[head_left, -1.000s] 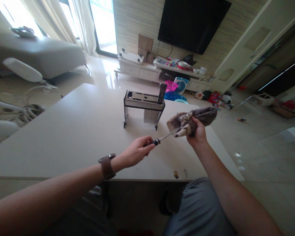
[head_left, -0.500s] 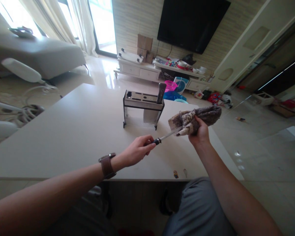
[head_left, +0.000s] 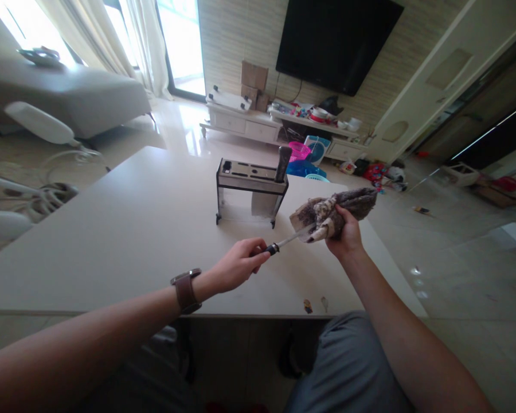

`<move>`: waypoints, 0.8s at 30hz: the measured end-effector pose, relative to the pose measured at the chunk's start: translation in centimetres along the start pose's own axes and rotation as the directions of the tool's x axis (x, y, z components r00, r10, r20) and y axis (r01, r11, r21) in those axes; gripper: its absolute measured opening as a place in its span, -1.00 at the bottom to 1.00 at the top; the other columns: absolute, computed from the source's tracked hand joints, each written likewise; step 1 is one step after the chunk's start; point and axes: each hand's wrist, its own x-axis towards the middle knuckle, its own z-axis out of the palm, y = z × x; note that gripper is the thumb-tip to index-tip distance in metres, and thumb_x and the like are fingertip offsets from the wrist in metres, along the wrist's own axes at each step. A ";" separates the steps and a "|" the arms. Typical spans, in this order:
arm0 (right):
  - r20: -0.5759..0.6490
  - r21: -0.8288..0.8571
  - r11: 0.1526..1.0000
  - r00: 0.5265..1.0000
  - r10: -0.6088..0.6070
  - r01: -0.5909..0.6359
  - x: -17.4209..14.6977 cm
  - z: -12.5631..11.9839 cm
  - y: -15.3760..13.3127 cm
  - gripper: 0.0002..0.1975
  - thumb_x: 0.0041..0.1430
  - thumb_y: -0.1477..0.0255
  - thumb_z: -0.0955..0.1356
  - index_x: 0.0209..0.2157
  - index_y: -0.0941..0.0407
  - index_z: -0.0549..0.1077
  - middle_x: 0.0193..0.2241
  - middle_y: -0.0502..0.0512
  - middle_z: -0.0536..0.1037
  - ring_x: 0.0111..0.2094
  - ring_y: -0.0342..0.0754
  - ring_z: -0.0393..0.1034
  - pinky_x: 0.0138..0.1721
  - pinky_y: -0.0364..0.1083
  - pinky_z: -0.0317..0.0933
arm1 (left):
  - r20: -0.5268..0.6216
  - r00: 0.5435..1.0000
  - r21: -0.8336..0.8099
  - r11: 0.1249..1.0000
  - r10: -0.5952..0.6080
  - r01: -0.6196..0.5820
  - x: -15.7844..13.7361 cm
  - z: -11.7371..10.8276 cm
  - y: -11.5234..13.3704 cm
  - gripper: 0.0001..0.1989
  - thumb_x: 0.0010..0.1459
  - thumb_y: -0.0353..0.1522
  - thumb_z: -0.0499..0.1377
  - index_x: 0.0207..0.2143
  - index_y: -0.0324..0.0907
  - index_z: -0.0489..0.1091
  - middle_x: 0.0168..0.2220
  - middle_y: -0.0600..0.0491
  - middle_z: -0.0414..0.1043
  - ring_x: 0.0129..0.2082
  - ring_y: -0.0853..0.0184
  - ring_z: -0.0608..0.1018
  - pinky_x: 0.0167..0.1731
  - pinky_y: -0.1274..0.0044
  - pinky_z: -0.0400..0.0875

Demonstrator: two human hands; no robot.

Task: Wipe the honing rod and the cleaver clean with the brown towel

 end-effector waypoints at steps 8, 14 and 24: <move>-0.041 0.041 0.997 0.997 0.067 -0.065 -0.5 0.5 -0.6 -0.84 0.23 0.50 0.31 -0.29 0.15 0.57 -0.45 0.01 0.68 -0.46 -0.12 0.59 -0.41 -0.16 0.53 | 0.009 0.999 -0.002 1.000 0.031 -0.031 0.0 0.0 0.2 -0.73 0.29 -0.16 0.17 -0.35 -0.17 0.37 -0.57 0.18 0.32 -0.60 0.44 0.30 -0.57 0.58 0.17; -0.009 0.086 0.993 0.996 -0.084 0.085 1.4 -1.2 -2.2 -0.81 0.20 0.46 0.31 -0.24 0.10 0.58 -0.38 -0.01 0.70 -0.34 -0.10 0.62 -0.25 -0.13 0.57 | 0.033 0.998 0.009 0.999 0.048 -0.048 -0.3 -0.1 0.6 -0.72 0.29 -0.15 0.18 -0.34 -0.17 0.38 -0.56 0.18 0.32 -0.59 0.44 0.31 -0.55 0.58 0.19; 0.061 0.045 0.998 0.997 -0.051 0.048 1.3 -1.7 -1.1 -0.87 0.17 0.45 0.39 -0.23 0.09 0.57 -0.35 -0.03 0.71 -0.37 -0.10 0.62 -0.30 -0.14 0.56 | -0.001 1.000 0.014 1.000 0.022 -0.022 -0.2 -0.1 0.0 -0.71 0.30 -0.15 0.16 -0.35 -0.17 0.39 -0.56 0.16 0.33 -0.58 0.42 0.32 -0.55 0.56 0.19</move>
